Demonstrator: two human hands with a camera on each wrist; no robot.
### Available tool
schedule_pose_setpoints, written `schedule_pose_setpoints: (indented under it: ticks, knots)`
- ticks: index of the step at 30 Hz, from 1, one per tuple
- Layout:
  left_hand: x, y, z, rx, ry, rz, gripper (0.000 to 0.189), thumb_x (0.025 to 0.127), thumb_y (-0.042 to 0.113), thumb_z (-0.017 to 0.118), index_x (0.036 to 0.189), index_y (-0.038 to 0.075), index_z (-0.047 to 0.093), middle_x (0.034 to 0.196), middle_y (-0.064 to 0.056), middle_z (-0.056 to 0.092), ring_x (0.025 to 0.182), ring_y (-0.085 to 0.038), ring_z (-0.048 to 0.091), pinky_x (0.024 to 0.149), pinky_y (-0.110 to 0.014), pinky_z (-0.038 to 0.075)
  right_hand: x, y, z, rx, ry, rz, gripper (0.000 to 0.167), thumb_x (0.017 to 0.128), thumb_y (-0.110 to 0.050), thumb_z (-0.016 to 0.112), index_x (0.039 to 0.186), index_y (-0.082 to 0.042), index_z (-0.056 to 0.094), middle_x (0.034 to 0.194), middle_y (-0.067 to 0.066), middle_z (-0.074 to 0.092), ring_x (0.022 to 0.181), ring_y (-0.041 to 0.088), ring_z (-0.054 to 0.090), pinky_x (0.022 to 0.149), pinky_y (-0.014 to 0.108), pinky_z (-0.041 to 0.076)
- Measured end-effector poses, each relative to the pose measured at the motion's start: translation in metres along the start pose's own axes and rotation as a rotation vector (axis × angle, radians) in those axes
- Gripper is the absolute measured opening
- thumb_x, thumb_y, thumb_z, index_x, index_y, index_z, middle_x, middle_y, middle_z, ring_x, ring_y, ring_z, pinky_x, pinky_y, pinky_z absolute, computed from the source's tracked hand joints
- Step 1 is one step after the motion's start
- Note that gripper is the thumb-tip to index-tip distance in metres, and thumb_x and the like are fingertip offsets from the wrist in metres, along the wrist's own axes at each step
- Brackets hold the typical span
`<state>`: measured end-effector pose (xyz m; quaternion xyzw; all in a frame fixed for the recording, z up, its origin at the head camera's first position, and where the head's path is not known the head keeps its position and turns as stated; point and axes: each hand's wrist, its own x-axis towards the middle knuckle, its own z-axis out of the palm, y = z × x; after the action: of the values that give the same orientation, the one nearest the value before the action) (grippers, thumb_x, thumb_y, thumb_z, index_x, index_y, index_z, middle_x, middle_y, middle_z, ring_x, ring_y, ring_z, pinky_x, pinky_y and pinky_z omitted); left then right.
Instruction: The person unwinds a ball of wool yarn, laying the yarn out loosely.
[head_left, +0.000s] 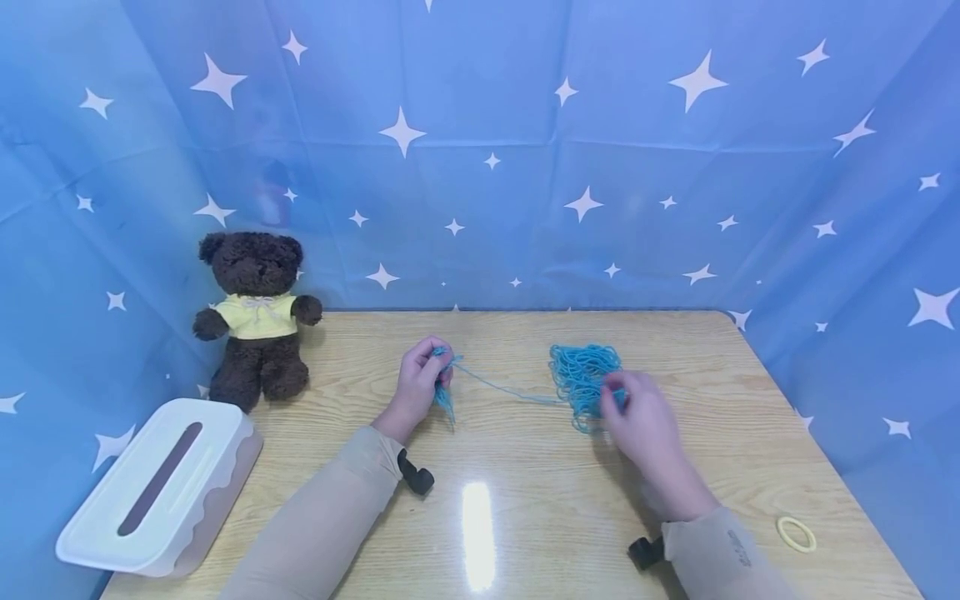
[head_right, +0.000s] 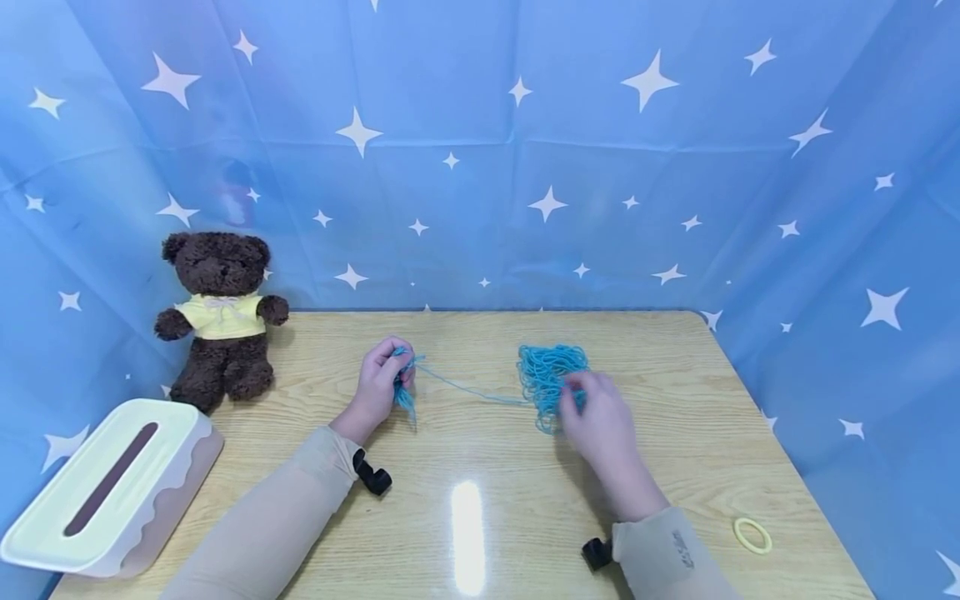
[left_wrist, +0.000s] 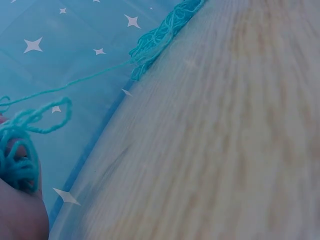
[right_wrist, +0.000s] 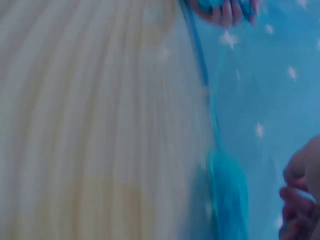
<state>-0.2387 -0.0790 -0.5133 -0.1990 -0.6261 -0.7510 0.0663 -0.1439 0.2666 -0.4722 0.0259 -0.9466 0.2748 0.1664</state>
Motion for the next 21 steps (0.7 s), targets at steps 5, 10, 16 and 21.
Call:
schedule_pose_setpoints:
  ticks: [5,10,16,21]
  knots:
    - [0.001,-0.002,-0.001,-0.004,-0.022,0.000,0.020,0.104,0.004,0.049,0.097,-0.014,0.055,0.066,0.002,0.051,0.057,-0.009,0.050,0.057,-0.022,0.046,0.008,-0.048,0.036,0.096,-0.085,-0.195,0.025,0.105,-0.017,0.073,0.127,-0.005,0.077,0.121,0.012,0.079,0.080,0.013,0.067,0.072,0.031,0.057]
    - [0.001,-0.002,-0.001,-0.007,-0.050,0.000,0.021,0.105,0.004,0.049,0.098,-0.014,0.054,0.067,0.002,0.051,0.057,-0.009,0.050,0.057,-0.022,0.046,0.017,-0.086,0.068,0.153,-0.192,-0.218,0.034,0.107,-0.024,0.074,0.136,-0.007,0.076,0.129,0.013,0.079,0.075,0.005,0.066,0.070,0.027,0.057]
    - [0.000,-0.004,-0.002,-0.016,-0.084,-0.018,0.019,0.106,0.006,0.050,0.099,-0.011,0.055,0.067,0.004,0.052,0.057,-0.008,0.051,0.055,-0.022,0.047,0.026,-0.107,0.094,0.153,-0.229,-0.166,0.032,0.109,-0.031,0.070,0.135,-0.013,0.078,0.123,0.006,0.082,0.063,0.002,0.054,0.062,0.025,0.049]
    - [0.000,-0.005,-0.001,-0.007,-0.087,-0.011,0.019,0.105,0.007,0.050,0.099,-0.010,0.055,0.067,0.004,0.052,0.057,-0.008,0.051,0.056,-0.021,0.046,0.029,-0.110,0.103,0.152,-0.228,-0.145,0.024,0.109,-0.028,0.071,0.126,-0.014,0.082,0.118,0.004,0.083,0.072,0.007,0.062,0.070,0.031,0.056]
